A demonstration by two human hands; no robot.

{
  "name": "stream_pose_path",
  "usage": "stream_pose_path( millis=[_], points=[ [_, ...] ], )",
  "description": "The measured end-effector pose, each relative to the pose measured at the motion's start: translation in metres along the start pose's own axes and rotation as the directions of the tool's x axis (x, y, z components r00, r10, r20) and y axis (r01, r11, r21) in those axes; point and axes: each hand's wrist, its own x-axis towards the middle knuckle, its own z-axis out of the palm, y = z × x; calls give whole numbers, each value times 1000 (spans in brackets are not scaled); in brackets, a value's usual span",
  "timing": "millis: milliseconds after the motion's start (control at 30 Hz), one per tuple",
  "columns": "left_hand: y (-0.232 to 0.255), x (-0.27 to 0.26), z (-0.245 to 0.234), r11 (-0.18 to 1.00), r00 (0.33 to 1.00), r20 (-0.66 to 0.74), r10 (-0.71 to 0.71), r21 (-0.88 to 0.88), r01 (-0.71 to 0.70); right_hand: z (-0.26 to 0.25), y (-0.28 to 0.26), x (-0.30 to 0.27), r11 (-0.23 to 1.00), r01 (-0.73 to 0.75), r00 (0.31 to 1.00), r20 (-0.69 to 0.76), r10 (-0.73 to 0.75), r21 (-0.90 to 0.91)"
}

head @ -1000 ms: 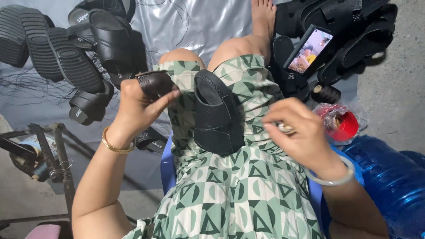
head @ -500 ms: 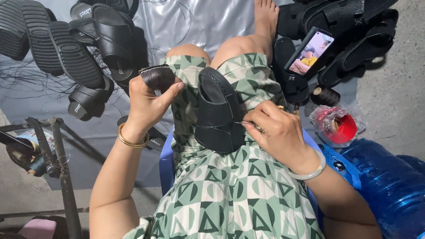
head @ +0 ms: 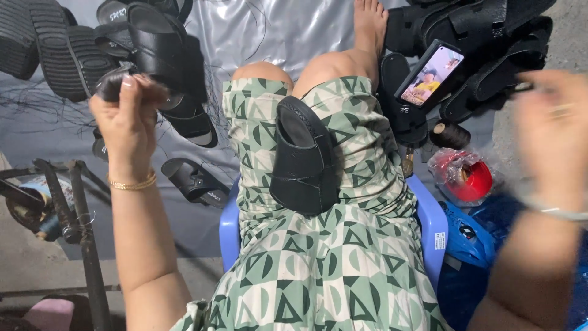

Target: Hand-stitching the sole of a black leather shoe using a needle and thread.

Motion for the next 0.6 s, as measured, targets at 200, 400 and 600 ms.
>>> stream_pose_path(
  millis=[200,400,600],
  points=[
    [-25,34,3,441,919,391,-52,-817,373,63,-124,-5,889,118,818,465,-339,442],
    [-5,69,54,831,985,-63,-163,-547,102,100,-122,-14,770,219,913,152,-378,600],
    [-33,95,33,799,930,-341,-138,-594,-100,108,-135,-13,836,259,945,51,-323,484]
  ],
)
